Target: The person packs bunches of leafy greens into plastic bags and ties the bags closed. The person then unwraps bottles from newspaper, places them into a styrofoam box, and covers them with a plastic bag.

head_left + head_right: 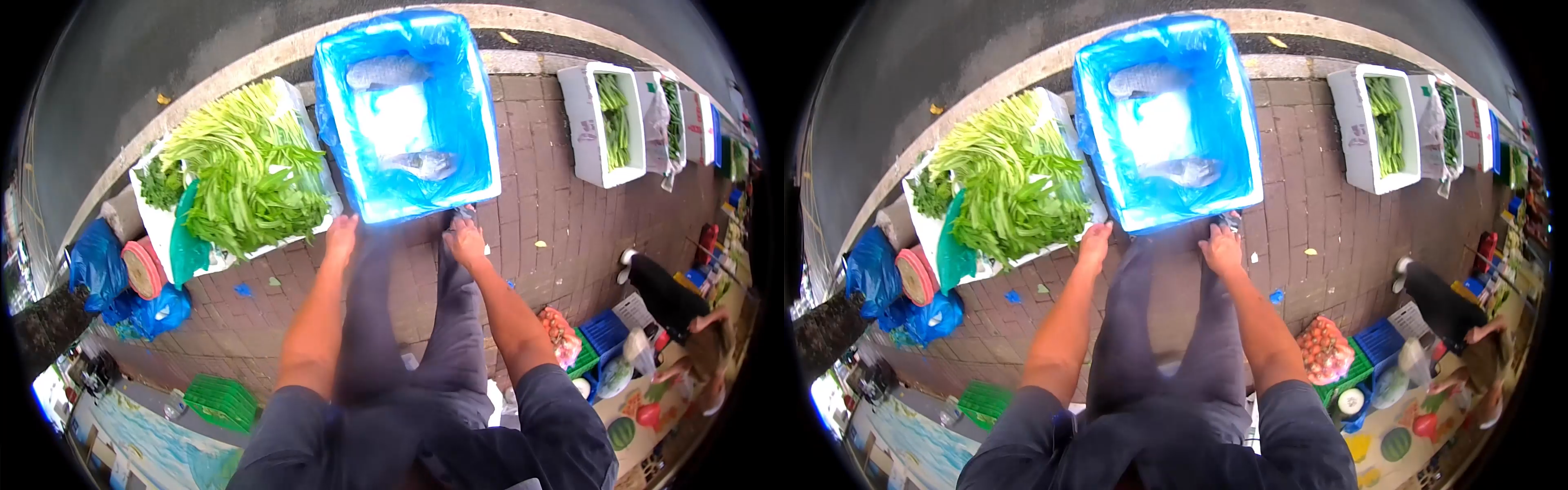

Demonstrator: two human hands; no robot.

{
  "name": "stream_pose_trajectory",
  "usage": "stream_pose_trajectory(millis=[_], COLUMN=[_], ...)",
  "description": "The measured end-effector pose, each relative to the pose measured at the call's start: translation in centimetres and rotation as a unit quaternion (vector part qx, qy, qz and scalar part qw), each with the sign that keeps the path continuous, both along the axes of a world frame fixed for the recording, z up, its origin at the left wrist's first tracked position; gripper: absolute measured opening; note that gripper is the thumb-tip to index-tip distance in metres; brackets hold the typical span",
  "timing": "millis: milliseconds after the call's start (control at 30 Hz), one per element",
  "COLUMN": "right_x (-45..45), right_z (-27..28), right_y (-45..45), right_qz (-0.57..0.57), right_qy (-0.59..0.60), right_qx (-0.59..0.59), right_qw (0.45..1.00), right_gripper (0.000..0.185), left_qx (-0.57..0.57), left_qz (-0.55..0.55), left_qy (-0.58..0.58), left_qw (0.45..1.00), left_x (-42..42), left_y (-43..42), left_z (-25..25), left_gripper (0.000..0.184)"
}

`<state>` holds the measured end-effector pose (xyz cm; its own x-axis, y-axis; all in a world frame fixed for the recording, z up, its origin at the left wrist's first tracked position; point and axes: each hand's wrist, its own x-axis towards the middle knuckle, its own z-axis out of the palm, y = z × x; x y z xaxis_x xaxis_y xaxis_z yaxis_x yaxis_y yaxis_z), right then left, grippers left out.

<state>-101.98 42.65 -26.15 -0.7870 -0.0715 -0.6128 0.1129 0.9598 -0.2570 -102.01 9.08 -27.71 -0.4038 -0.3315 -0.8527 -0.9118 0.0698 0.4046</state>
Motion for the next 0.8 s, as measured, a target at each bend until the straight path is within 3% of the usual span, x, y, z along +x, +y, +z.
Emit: stream_pose_trajectory(millis=[100,167,200,267,300,400,433,533,567,600,700,800], right_x=[-5.0,-6.3,-7.6,-8.7,-8.7,-8.1,-8.0,-10.2,-12.4,-13.5,-16.0,-20.1], right_z=[-6.2,-8.8,-10.2,-11.3,-11.6,-12.5,-12.0,-9.4,-8.6,-7.6,-7.0,-0.5], right_y=[-0.3,-0.5,-0.5,-0.2,0.0,0.8,1.0,1.6,2.5,3.5,4.4,3.3], right_qz=[0.106,0.172,0.206,0.272,0.271,0.228,0.213,0.051,-0.076,-0.143,-0.199,-0.221], right_qy=[0.052,0.074,0.022,-0.090,-0.051,-0.035,0.050,-0.006,0.046,0.031,0.038,0.070], right_qx=[0.007,-0.002,-0.017,-0.044,-0.088,-0.126,-0.160,-0.176,-0.213,-0.221,-0.276,-0.282], right_qw=[0.993,0.982,0.978,0.957,0.957,0.965,0.963,0.983,0.973,0.964,0.939,0.931], right_gripper=[0.058,0.053,0.051,0.046,0.032,0.023,0.019,0.017,0.020,0.016,0.015,0.015], left_qx=[-0.032,-0.009,-0.004,-0.011,-0.014,-0.100,-0.075,0.105,0.219,0.230,0.255,0.264], left_qz=[0.023,0.082,0.125,0.077,0.053,0.067,0.152,0.315,0.372,0.352,0.282,0.225], left_qy=[0.011,-0.042,-0.067,0.009,0.047,0.083,0.103,0.140,0.195,0.230,0.316,0.355], left_qw=[0.999,0.996,0.990,0.997,0.997,0.989,0.980,0.933,0.881,0.878,0.869,0.868], left_x=[-1.4,-2.8,-4.4,-2.3,-0.9,-0.3,-0.6,-2.5,-6.9,-10.1,-17.2,-22.6], left_y=[1.3,2.2,3.0,2.1,1.9,1.8,2.1,3.0,4.2,4.9,4.4,3.9], left_z=[-6.6,-8.1,-8.3,-14.2,-16.0,-13.7,-13.0,-9.7,-4.7,-1.0,5.9,9.8], left_gripper=[0.085,0.086,0.085,0.074,0.069,0.047,0.026,0.015,0.009,0.009,0.008,0.008])
